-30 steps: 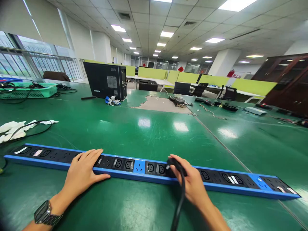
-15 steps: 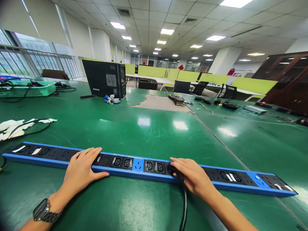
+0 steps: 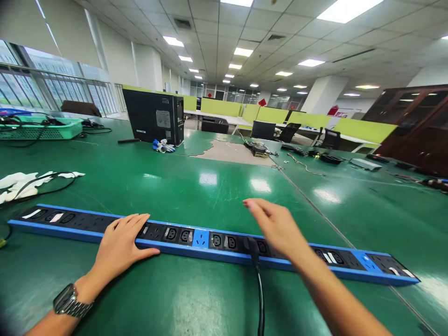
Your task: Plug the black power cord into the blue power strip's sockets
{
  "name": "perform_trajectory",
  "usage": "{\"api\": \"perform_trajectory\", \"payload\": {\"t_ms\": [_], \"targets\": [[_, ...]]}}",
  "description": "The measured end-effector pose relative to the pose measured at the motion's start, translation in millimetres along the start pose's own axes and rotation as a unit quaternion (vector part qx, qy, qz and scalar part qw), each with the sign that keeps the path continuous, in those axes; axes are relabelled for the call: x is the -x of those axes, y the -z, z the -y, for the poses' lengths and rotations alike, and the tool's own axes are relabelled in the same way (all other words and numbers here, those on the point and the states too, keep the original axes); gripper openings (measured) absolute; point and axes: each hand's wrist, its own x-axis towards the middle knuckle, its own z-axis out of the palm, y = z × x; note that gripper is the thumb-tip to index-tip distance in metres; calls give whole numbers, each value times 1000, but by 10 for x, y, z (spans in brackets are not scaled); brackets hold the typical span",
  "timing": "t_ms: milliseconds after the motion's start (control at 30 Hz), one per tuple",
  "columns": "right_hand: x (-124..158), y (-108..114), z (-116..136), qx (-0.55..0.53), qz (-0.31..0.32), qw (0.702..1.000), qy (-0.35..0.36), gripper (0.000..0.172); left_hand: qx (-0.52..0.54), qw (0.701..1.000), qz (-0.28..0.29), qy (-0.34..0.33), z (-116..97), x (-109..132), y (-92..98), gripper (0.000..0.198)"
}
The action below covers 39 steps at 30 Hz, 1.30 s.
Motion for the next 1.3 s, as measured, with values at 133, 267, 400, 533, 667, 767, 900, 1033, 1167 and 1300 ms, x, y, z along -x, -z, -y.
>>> {"api": "perform_trajectory", "payload": {"t_ms": [133,267,400,533,667,767,900,1033,1167,1300], "targets": [[153,-573,-93,70,43,996,-21,54,9,1000,1,0,35,4,-12,80],[213,-570,-470,-46,-67,995,-62,60,38,999,-1,4,36,13,12,73],[207,-397,-789,88,-118,977,-156,55,141,988,7,-60,-462,-71,45,49],[234,-399,-774,214,-1,961,-173,52,238,950,78,-185,-1427,-336,-58,61],[245,-397,-662,234,14,956,-175,52,237,939,114,-220,-2112,-576,-214,48],[243,-378,-638,234,19,956,-176,51,274,939,106,-179,-2238,-584,-244,34],[252,-383,-662,232,15,955,-182,52,351,928,-22,-125,-1945,-482,-139,36],[258,-401,-698,237,8,952,-192,52,306,947,-98,25,-1112,-353,50,33],[245,-409,-726,238,20,951,-195,52,250,955,-91,127,-183,-89,229,40],[230,-416,-745,237,22,951,-195,52,239,962,-50,122,232,91,277,40]]}}
